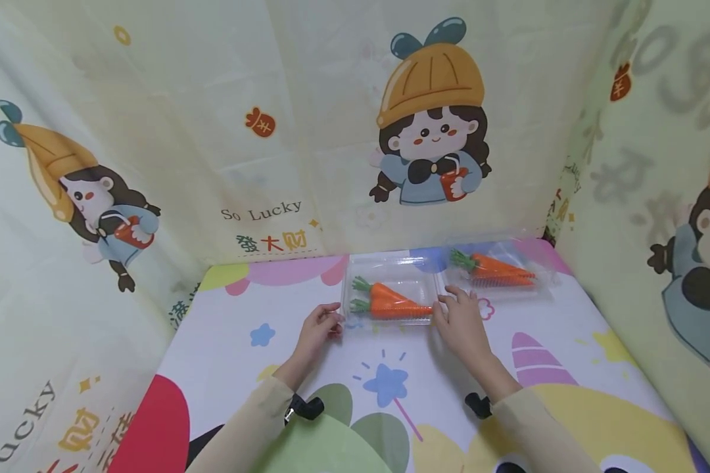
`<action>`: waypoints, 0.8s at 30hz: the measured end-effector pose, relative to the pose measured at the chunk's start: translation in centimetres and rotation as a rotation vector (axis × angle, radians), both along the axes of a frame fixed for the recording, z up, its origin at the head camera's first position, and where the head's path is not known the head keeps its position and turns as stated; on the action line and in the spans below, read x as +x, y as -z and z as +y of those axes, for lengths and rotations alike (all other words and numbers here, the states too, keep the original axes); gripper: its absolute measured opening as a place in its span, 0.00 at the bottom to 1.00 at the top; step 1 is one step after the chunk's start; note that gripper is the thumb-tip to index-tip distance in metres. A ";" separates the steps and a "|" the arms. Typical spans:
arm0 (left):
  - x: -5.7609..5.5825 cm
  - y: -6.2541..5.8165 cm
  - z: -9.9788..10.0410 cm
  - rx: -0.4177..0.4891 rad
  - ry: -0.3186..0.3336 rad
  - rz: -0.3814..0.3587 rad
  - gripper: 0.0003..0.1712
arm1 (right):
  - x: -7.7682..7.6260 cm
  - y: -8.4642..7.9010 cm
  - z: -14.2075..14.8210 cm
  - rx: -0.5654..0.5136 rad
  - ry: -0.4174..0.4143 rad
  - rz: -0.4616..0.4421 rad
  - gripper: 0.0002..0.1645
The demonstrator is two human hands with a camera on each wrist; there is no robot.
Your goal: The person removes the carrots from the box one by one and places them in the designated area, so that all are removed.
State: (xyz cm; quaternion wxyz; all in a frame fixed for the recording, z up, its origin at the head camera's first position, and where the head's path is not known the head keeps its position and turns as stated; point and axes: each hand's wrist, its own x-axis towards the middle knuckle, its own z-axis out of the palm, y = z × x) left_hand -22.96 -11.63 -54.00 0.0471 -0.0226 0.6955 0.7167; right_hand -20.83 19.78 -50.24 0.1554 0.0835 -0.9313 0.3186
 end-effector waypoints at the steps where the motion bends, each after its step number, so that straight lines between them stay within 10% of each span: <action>1: 0.2 0.0 0.0 -0.005 0.007 0.000 0.22 | 0.4 -0.1 0.0 -0.020 0.000 -0.039 0.23; 24: 5.7 1.1 -2.1 0.125 0.286 -0.168 0.16 | 5.4 0.3 1.2 -0.379 -0.028 -0.420 0.24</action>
